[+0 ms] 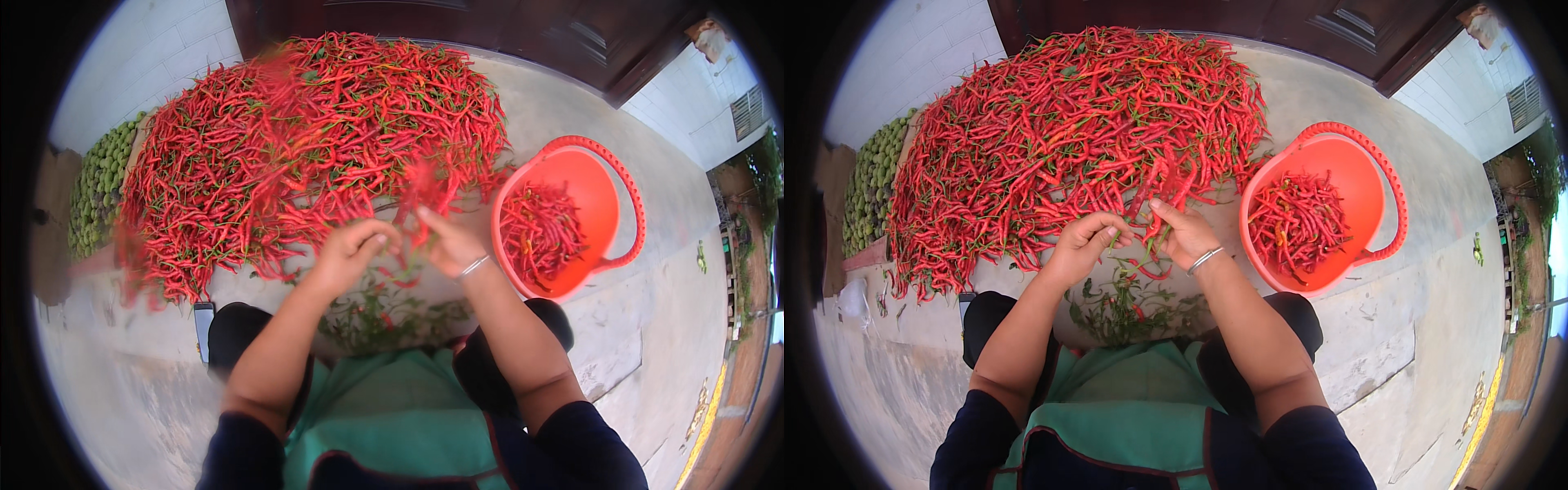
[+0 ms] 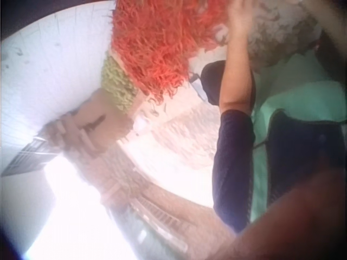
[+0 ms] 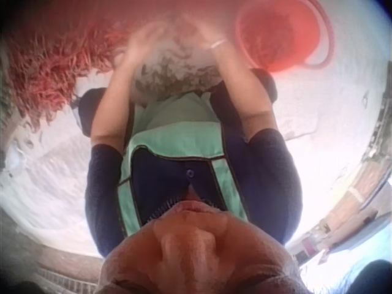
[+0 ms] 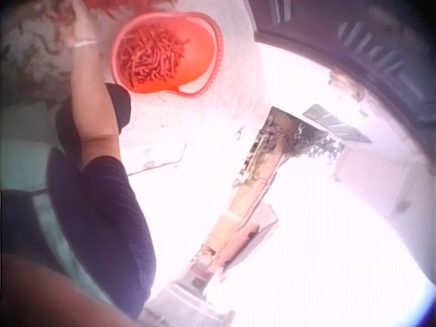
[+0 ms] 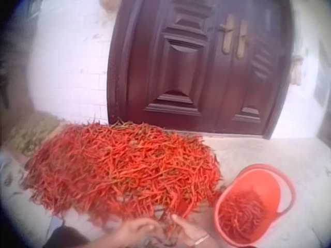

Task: The person picks through a large pile of red chilis on the floor by hand, removing the stems and placing the chilis into a red bucket.

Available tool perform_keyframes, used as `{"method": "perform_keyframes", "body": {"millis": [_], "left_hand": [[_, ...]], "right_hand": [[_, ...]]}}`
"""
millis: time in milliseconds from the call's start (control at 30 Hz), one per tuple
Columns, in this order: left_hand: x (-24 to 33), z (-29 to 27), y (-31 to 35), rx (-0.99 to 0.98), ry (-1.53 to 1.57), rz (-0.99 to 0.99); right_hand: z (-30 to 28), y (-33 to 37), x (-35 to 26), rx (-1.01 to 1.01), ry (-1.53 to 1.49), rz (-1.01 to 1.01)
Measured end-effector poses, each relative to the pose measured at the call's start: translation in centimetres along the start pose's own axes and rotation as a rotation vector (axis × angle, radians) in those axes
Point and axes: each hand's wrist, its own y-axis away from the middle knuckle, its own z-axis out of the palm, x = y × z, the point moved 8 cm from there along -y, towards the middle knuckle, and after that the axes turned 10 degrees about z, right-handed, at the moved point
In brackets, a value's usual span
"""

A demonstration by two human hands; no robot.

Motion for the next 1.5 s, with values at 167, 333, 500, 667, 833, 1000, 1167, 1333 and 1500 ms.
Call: {"method": "perform_keyframes", "body": {"millis": [167, 333, 500, 667, 833, 1000, 1167, 1333, 1500], "left_hand": [[-0.8, 0.7, 0.3, -0.119, -0.123, -0.04], [-2.7, 0.5, 1.0, 0.054, 0.36, -0.306], [-4.0, 1.0, 1.5, 0.056, 0.307, -0.453], [-4.8, 0.3, 1.4, 0.042, 0.076, -0.394], [-6.0, -0.5, 1.7, 0.26, 0.113, -0.458], [-5.5, -1.4, 1.7, 0.368, 0.189, -0.467], [-3.9, -0.3, 1.4, 0.178, 0.247, -0.465], [-5.2, 1.8, 1.5, 0.019, 0.142, -0.472], [-4.4, 3.0, 2.0, -0.029, 0.291, -0.558]], "right_hand": [[0.1, -0.5, 0.5, -0.14, 0.056, 0.051], [1.9, 0.3, -1.5, -0.044, 0.189, -0.168], [2.1, 0.4, -1.3, 0.007, 0.316, -0.269], [1.9, -0.1, -0.8, -0.063, 0.301, -0.174], [4.9, 3.3, -2.0, 0.318, 0.949, -0.658], [0.5, 0.5, -1.6, 0.235, 0.25, -0.496], [-0.8, -0.1, -1.3, 0.12, 0.139, -0.248], [0.9, -0.4, 0.4, -0.109, -0.007, -0.119], [1.7, 0.6, 0.3, -0.112, -0.064, -0.105]]}}
